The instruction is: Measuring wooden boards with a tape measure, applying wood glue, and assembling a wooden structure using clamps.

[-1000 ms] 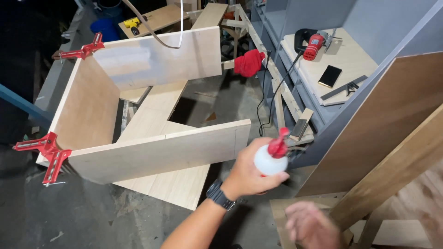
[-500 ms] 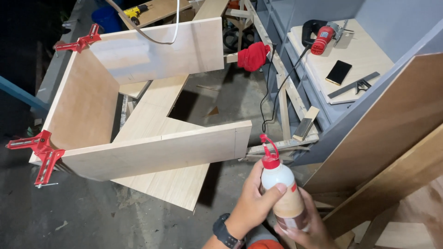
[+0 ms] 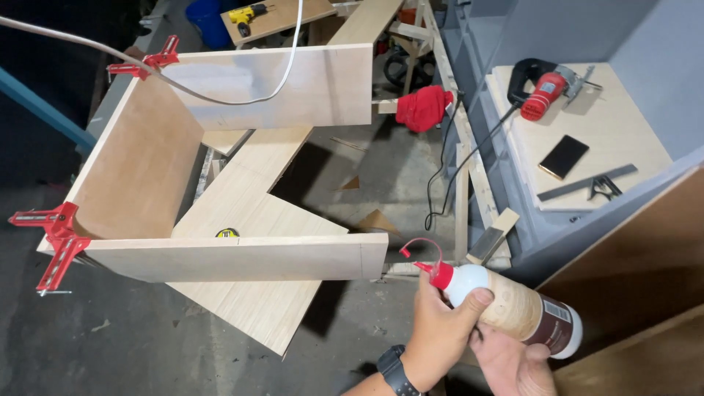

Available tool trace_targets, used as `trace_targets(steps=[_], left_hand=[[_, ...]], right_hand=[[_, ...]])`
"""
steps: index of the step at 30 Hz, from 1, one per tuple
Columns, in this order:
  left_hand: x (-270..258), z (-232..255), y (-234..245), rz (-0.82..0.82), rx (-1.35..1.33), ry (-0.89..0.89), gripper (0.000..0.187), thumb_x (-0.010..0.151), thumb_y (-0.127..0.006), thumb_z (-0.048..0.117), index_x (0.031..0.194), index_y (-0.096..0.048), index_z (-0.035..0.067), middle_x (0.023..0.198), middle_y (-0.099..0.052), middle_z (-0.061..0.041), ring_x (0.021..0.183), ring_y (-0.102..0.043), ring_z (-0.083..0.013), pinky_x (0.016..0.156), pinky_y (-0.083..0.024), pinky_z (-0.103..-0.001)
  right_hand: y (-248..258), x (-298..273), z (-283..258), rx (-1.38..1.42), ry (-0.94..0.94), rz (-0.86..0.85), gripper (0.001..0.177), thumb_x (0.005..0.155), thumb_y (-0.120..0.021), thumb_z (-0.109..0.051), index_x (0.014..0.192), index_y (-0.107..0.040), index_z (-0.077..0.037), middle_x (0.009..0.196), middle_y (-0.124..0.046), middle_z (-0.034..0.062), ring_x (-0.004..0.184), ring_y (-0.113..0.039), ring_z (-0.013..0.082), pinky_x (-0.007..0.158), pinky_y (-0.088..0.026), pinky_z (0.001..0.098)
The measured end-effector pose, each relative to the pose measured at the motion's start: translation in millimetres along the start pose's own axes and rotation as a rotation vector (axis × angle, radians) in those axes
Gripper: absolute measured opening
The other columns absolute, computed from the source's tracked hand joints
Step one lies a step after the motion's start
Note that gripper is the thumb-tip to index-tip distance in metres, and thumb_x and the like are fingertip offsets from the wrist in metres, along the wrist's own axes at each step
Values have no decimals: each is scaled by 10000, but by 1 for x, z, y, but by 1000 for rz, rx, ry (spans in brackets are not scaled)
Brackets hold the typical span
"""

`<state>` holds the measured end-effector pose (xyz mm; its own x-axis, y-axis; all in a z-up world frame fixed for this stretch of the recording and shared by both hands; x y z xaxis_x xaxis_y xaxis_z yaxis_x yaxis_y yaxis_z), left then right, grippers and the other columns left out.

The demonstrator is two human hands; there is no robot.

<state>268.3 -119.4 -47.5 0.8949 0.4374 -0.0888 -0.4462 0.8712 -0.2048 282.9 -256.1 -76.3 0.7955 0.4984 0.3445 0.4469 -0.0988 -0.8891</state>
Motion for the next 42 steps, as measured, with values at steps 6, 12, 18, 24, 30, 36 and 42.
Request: trace_targets(steps=[6,12,18,24,30,36,42], left_hand=[[15,4,8,-35,91,-2,637,867,-752,619,1243,-579,135,1158,-727,-36,1053,-694,-142,914,-573,-334],[25,-36,66,40,84,-38,191,948,-827,152,1126,-782,99,959,-863,-12,838,-755,-57,856,-645,-251],[10,24,108,604,714,-706,303,927,-862,196,1059,-633,47,974,-640,-96,824,-598,-271,766,-528,-394],[38,21,101,667,807,-649,945,840,-954,465,1556,-498,48,1589,-426,-283,1260,-692,-460,940,-662,-519],[43,23,110,695,718,-615,610,834,-939,339,1290,-676,32,1511,-516,-173,510,-613,-129,575,-626,-335],[44,17,115,621,646,-600,609,830,-930,280,1325,-673,35,1536,-495,-160,641,-589,-136,650,-637,-309],[44,17,116,582,659,-650,613,843,-928,260,1346,-662,33,1522,-486,-164,706,-594,-138,654,-644,-300]], right_hand=[[28,31,-16,-275,-5,170,922,848,-1029,-247,1619,-529,-173,1686,-517,200,1547,-468,402,1226,-360,604],[50,53,-32,-294,63,609,1072,634,-951,-555,1554,-538,-190,1684,-573,19,1599,-502,202,1308,-396,408],[42,60,-29,-621,52,531,916,785,-741,-446,1624,-455,-214,1714,-515,40,1597,-499,276,1197,-471,547],[-15,75,-19,-824,59,510,1028,720,-662,-311,1665,-272,-205,1790,-345,83,1670,-377,332,1261,-429,645],[17,57,-31,-802,116,504,909,745,-720,-120,1595,-403,-181,1677,-489,163,1568,-510,404,1180,-531,682],[24,57,-35,-858,98,397,879,769,-728,-77,1575,-401,-207,1604,-492,133,1600,-462,377,1266,-469,708],[39,52,-38,-963,169,382,995,722,-726,44,1595,-332,-223,1581,-459,107,1571,-432,312,1358,-376,641]])
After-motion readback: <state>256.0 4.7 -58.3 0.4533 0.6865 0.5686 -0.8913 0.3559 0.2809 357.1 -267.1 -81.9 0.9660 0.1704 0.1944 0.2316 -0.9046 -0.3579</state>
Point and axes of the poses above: each hand's wrist, its own x-axis towards the middle knuckle, its own y-axis out of the back of the hand, z = x × y, the point moved 9 cm from there along x, towards the middle knuckle
